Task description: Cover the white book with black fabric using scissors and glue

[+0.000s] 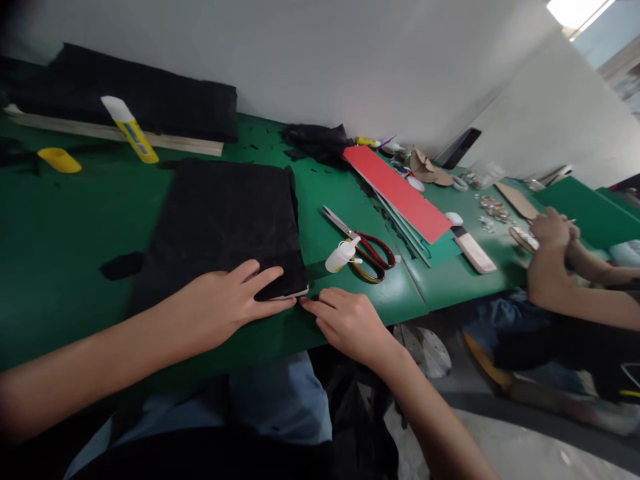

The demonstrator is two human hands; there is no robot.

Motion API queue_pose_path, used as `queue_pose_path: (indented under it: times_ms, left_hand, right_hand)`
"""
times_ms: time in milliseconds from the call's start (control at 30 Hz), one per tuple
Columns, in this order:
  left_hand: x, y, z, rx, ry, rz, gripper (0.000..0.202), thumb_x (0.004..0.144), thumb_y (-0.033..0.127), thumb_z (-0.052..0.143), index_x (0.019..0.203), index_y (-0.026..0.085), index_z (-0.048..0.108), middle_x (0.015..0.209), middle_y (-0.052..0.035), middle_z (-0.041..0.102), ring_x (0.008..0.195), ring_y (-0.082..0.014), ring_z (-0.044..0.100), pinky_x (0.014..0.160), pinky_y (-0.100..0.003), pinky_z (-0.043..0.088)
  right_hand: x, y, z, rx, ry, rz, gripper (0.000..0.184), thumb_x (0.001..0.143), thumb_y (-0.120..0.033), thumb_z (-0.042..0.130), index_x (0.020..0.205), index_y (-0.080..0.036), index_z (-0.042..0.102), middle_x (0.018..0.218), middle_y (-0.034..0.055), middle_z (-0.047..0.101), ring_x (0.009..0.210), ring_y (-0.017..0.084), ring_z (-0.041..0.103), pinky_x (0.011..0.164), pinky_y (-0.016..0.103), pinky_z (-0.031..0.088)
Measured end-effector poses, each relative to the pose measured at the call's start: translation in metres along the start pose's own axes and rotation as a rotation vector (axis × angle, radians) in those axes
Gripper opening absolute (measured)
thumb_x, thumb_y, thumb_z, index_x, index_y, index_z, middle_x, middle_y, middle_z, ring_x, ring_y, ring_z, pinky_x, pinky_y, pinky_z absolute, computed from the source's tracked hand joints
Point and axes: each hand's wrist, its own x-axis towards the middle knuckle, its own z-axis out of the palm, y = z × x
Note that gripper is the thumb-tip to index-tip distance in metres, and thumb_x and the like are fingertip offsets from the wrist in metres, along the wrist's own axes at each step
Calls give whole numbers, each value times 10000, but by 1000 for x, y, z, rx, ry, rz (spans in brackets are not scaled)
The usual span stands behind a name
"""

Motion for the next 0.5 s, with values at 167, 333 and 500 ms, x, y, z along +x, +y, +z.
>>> queue_pose_path:
  times_ms: [167,333,500]
  left_hand:
    - [2,3,-6,34,-40,-41,731,791,58,496,1393,457,384,1388,-51,474,1045,-265,510,521,-236,430]
    - [2,5,-10,31,-73,-34,727,793,46,461,1392,451,383,1392,-59,465,1040,-258,519,533,-249,453]
    - [3,5,-10,33,-77,-34,705,809,42,437,1393,435,391,1393,-73,461,1061,-267,522,553,-262,491]
  right_hand:
    - [-2,1,3,8,46,-24,345,907,-90,395,1129,-119,657,755,58,623,673,170,577,569,289,472]
    - [1,4,9,172,204,99,374,863,-43,380,1076,-160,663,719,22,623,633,136,580,575,251,468]
    - [3,4,13,-22,164,48,354,890,-72,381,1072,-150,675,703,28,581,616,149,561,528,267,428]
